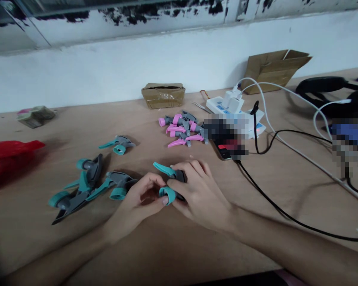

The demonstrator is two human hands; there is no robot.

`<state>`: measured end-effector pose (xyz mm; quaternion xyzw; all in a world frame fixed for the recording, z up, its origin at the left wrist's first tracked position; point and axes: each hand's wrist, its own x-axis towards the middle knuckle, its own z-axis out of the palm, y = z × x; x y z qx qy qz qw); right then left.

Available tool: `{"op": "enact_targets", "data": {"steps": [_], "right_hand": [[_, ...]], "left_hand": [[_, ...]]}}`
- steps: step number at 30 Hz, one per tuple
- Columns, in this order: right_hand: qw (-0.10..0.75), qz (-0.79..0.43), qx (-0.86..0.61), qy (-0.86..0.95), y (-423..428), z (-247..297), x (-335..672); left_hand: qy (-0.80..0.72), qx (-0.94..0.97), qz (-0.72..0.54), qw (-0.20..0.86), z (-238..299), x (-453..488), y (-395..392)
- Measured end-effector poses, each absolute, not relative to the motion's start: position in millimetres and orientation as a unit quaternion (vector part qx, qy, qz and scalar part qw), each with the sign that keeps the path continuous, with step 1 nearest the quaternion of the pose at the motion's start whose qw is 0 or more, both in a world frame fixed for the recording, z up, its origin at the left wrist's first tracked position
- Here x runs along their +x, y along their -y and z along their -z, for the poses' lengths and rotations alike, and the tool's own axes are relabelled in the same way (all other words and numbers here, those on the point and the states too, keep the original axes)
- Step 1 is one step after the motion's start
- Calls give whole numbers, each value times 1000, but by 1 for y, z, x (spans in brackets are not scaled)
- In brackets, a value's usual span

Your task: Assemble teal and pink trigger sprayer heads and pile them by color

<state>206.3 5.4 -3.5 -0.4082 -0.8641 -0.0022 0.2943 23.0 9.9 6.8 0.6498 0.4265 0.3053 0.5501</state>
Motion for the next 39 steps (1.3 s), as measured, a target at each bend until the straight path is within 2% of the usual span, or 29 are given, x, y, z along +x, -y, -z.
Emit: {"op": "enact_targets", "data": {"steps": [9,15,18,23,26,35,39], "right_hand": [[266,46,-428,862,-3,9,200],[287,57,-421,858,-1,10,194],[288,60,-420,859,0,11,192],[272,59,-440,854,1,10,192],[263,53,-453,851,2,8,193],[241,16,-477,845,2,6,195],[226,4,-480,848,-2,6,196]], "left_hand": [[-438,657,-249,561,-9,21,-17],[-427,683,-233,546,-12,24,-17],[-432,723,-227,489,-14,28,-13],[-485,769,-253,330,-15,36,0],[-480,785,-269,284,-15,38,4],[-417,810,-221,348,-12,27,-16],[-436,809,-234,316,-11,29,-15]]}}
